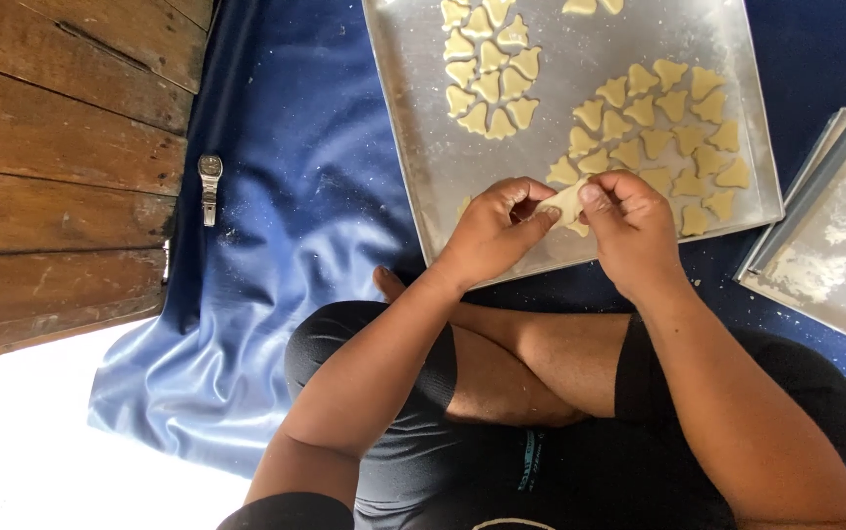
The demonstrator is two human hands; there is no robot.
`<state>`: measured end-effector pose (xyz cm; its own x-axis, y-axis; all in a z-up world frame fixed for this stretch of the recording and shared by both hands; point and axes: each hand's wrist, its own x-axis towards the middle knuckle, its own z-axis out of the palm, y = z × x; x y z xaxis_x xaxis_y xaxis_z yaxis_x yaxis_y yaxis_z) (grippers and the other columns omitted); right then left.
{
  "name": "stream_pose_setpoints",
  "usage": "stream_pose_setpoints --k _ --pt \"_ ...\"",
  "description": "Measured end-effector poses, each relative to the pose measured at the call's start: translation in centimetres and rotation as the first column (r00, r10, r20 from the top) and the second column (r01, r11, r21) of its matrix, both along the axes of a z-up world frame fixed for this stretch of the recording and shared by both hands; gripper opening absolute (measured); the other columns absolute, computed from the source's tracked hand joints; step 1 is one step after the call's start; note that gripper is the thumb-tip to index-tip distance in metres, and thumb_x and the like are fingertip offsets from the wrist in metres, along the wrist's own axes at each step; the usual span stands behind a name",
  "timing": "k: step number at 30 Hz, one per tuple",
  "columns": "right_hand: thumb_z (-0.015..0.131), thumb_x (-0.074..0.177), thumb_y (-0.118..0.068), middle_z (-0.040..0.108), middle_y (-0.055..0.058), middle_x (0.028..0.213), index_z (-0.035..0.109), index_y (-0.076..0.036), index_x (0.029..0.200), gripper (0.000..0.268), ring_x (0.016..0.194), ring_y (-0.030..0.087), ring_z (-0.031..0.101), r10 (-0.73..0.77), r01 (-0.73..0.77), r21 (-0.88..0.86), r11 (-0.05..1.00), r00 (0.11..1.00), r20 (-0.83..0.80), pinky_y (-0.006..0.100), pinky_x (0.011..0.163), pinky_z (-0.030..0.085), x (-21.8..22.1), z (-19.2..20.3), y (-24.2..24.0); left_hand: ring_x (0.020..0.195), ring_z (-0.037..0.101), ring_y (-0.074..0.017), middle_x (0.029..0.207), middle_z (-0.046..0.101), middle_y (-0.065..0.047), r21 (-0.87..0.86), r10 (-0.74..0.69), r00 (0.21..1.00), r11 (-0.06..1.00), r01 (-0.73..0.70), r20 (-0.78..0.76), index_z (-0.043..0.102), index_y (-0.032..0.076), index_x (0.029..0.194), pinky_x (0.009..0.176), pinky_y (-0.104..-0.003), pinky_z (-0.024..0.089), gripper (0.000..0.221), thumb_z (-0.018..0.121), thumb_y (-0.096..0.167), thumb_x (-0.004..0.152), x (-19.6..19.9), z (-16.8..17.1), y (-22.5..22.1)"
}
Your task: Picking up pre-cut dough shapes, folding them, and arranging them on a baking tray while using a scraper tool.
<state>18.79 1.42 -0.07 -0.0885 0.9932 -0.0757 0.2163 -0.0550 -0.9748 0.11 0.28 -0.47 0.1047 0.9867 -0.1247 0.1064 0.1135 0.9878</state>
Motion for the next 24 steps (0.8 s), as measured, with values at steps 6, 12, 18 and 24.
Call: stream_pose_setpoints --k 6,12,18,24 --pt "0.068 0.108 -0.014 0.058 0.008 0.080 0.062 0.002 0.102 0.018 0.076 0.015 0.060 0.031 -0.035 -0.031 0.999 0.994 -0.101 0.029 0.076 0.054 -0.3 -0.6 -0.5 0.079 0.062 -0.0130 0.083 0.063 -0.007 -0.096 0.047 0.982 0.995 -0.030 0.180 0.073 0.004 0.107 0.070 -0.028 0.055 0.017 0.073 0.008 0.090 0.1 -0.4 -0.5" --pt "0.063 0.112 -0.018 0.054 0.001 0.075 0.068 -0.002 0.099 0.022 0.075 0.008 0.051 0.054 -0.054 -0.001 0.999 0.997 -0.056 0.024 0.071 0.047 0.1 0.2 -0.4 0.078 0.066 -0.0118 0.079 0.061 -0.005 -0.016 0.023 0.935 1.000 -0.018 0.353 0.069 0.004 0.101 0.069 -0.024 0.054 0.010 0.073 0.012 0.096 0.7 -0.7 -0.4" --pt "0.068 0.107 -0.012 0.052 0.004 0.076 0.067 -0.001 0.103 0.012 0.073 0.009 0.052 0.096 -0.097 -0.007 0.995 0.990 -0.103 0.023 0.072 0.046 -0.6 0.9 -0.3 0.081 0.065 -0.0140 0.084 0.062 -0.009 -0.054 0.054 0.902 0.998 -0.034 0.429 0.067 0.002 0.111 0.073 -0.029 0.060 0.021 0.075 0.017 0.097 0.5 -1.0 -0.1" --pt "0.071 0.103 -0.010 0.054 0.002 0.078 0.069 0.000 0.105 0.010 0.075 0.009 0.050 0.088 -0.093 -0.035 0.995 0.991 -0.104 0.022 0.071 0.045 -1.1 1.6 -0.9 0.077 0.064 -0.0128 0.079 0.061 -0.007 -0.034 0.121 0.926 0.993 -0.117 0.356 0.066 0.002 0.103 0.069 -0.028 0.059 0.016 0.071 0.016 0.100 0.7 -1.3 -0.1"
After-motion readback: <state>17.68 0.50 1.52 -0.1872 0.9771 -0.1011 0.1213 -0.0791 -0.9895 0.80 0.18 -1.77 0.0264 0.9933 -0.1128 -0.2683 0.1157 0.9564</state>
